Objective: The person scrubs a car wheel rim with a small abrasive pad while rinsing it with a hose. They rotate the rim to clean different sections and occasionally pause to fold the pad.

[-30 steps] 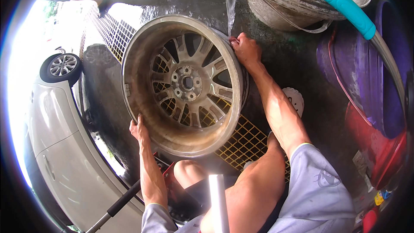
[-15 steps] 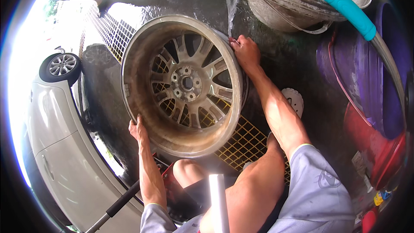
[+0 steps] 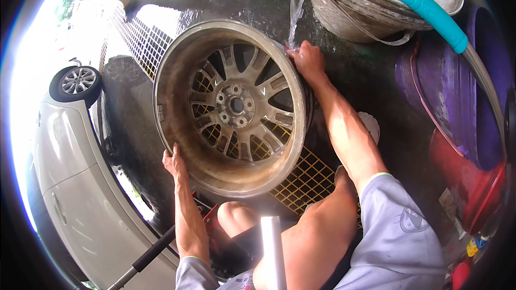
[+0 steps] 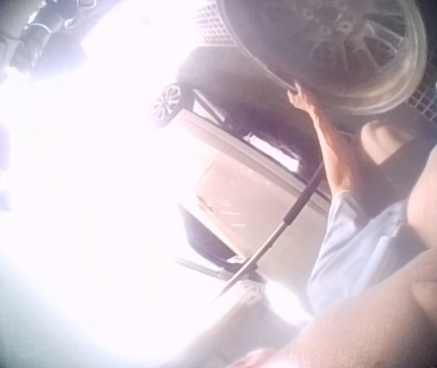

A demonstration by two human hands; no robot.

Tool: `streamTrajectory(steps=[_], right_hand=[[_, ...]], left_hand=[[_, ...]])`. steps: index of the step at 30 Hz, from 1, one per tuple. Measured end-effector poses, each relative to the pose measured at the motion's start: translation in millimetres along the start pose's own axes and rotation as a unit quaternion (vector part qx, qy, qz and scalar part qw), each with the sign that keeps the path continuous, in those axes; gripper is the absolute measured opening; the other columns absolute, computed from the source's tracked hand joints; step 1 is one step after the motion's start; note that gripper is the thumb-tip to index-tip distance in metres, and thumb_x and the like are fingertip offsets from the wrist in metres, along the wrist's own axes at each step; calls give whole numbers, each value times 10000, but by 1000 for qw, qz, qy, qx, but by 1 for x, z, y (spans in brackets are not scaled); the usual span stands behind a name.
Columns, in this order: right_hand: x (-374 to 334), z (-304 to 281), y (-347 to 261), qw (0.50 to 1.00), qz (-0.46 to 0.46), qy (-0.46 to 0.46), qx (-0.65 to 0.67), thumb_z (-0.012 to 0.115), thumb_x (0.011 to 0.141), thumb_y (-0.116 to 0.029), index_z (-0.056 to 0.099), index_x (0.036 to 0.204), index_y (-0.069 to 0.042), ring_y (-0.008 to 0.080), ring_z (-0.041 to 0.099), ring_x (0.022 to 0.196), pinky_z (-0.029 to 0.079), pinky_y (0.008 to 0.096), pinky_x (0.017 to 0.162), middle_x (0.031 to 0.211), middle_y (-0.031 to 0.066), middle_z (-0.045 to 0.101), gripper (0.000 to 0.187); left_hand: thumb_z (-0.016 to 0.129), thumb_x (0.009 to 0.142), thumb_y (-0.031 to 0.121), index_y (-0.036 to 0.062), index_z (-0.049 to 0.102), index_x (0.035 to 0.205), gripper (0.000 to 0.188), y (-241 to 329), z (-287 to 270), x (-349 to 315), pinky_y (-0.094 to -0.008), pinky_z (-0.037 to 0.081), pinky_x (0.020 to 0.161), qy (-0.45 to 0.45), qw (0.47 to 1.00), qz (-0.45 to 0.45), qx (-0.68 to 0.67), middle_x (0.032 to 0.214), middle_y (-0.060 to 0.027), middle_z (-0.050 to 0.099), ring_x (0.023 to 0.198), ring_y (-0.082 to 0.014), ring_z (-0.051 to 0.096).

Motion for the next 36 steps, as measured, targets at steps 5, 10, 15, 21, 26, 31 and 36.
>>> streamTrajectory(steps=[5, 10, 15, 21, 26, 31, 36], right_hand=[[21, 28, 1, 994, -93, 47, -7, 625, 958, -398, 643, 1012, -49, 471, 673, 963, 545, 568, 802, 958, 250, 696, 354], [-32, 15, 13, 997, 68, -22, 19, 624, 961, -382, 647, 1004, -60, 471, 673, 951, 543, 565, 805, 965, 258, 694, 325], [21, 15, -1, 999, -35, 28, 10, 612, 971, -385, 633, 972, -36, 481, 672, 926, 545, 562, 786, 930, 272, 688, 350], [-18, 6, 1, 1000, 9, -25, -8, 576, 991, -383, 639, 1028, -20, 461, 701, 933, 564, 548, 821, 948, 267, 711, 370], [10, 10, -13, 999, -43, -13, -17, 595, 976, -342, 642, 1050, -40, 435, 702, 969, 560, 547, 838, 991, 257, 714, 314], [-21, 7, 9, 998, 20, -58, -25, 626, 949, -336, 644, 1058, -71, 447, 690, 959, 548, 563, 826, 993, 229, 711, 287], [18, 6, -14, 993, -112, 2, -35, 598, 945, -368, 657, 1012, -79, 442, 688, 949, 561, 549, 803, 966, 228, 710, 303]], left_hand=[[733, 920, 312, -37, 704, 978, 355, 9, 8, -1, -355, 460, 678, 0, 999, 33, -9, 780, -69, 682, 699, -165, 545], [737, 906, 343, -25, 695, 953, 373, -4, -11, -4, -381, 491, 754, 12, 999, -29, 15, 838, -111, 715, 768, -227, 632], [734, 916, 300, -40, 709, 1042, 363, 6, 6, -1, -356, 490, 774, -12, 1000, -25, -15, 901, -117, 724, 799, -207, 625], [726, 926, 287, -24, 710, 1029, 328, 7, -3, -2, -361, 495, 770, 3, 999, -23, 22, 904, -95, 727, 809, -199, 633], [725, 923, 316, -15, 680, 931, 334, 9, 6, -5, -341, 473, 724, -8, 999, -21, -36, 823, -70, 681, 741, -168, 575], [738, 909, 305, -34, 667, 920, 346, 13, -7, -9, -355, 469, 733, 2, 999, -24, -26, 827, -81, 686, 753, -181, 576], [721, 930, 304, -10, 698, 962, 316, 6, 7, -2, -356, 473, 713, -8, 1000, -20, -14, 821, -72, 702, 737, -170, 581]])
Point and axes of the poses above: each hand's wrist, its own x-axis towards the middle knuckle, its own z-axis out of the palm, y = z × x, the point moved 8 cm from there along x, towards the middle knuckle
